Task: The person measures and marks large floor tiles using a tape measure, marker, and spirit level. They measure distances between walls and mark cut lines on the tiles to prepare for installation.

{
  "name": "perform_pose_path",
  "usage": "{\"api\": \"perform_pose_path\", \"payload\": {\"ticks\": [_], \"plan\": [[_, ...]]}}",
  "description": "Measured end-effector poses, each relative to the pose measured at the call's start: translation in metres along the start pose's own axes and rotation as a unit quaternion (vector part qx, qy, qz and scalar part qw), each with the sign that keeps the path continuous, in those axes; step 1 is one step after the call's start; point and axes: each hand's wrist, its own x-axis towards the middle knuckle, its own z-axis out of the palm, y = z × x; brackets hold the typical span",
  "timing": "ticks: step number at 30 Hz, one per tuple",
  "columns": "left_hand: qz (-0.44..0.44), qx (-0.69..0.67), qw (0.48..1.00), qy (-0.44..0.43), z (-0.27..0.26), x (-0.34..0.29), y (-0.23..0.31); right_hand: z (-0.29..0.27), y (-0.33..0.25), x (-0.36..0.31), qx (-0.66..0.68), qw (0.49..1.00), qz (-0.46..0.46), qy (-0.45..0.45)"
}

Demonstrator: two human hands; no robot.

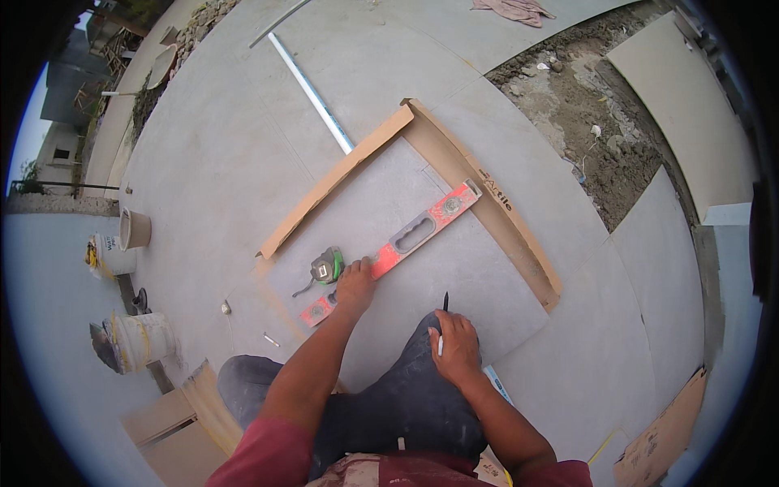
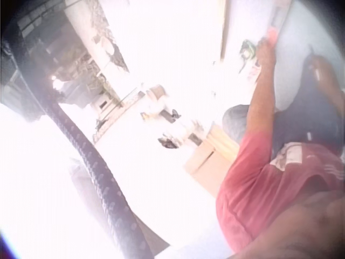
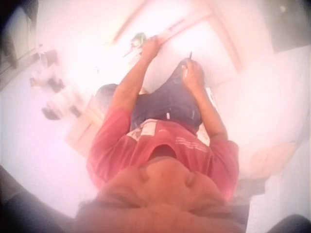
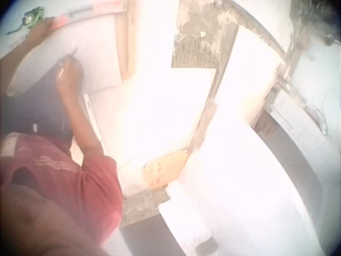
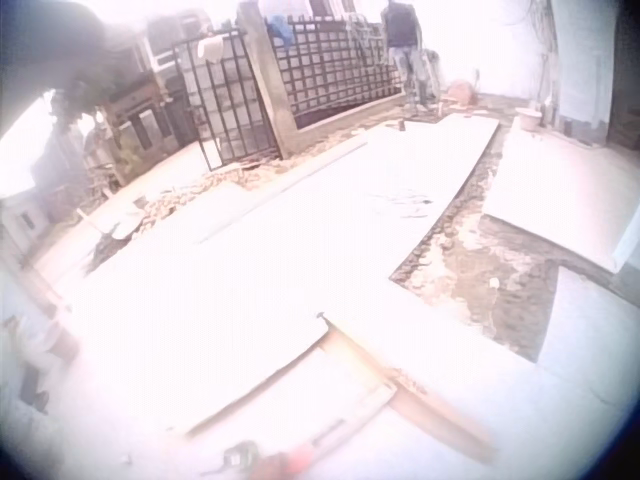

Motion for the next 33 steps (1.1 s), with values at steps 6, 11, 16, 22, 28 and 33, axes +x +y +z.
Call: {"api": "perform_pose_path", "payload": {"ticks": [6, 11, 16, 22, 28, 33], "plan": [[-0.071, 0.104, 0.979, -0.159, 0.004, -0.045, -0.011, 0.005, -0.003, 0.002, 0.020, 1.000, 0.015, 0.002], [-0.183, -0.035, 0.978, -0.094, -0.025, -0.072, -0.019, 0.015, -0.010, -0.001, 0.030, 0.997, 0.009, 0.063], [-0.119, -0.035, 0.991, 0.055, -0.008, -0.052, -0.074, 0.027, -0.022, 0.002, 0.034, 0.994, -0.005, 0.103], [-0.042, -0.051, 0.990, -0.126, -0.030, -0.047, -0.095, 0.040, -0.032, 0.010, 0.023, 0.990, -0.025, 0.140], [0.053, -0.023, 0.980, -0.192, -0.121, -0.168, -0.074, 0.057, -0.047, 0.018, -0.023, 0.991, -0.043, 0.126], [0.071, -0.006, 0.996, 0.050, -0.148, -0.289, -0.105, 0.061, -0.026, 0.018, -0.017, 0.995, -0.019, 0.096]]}}
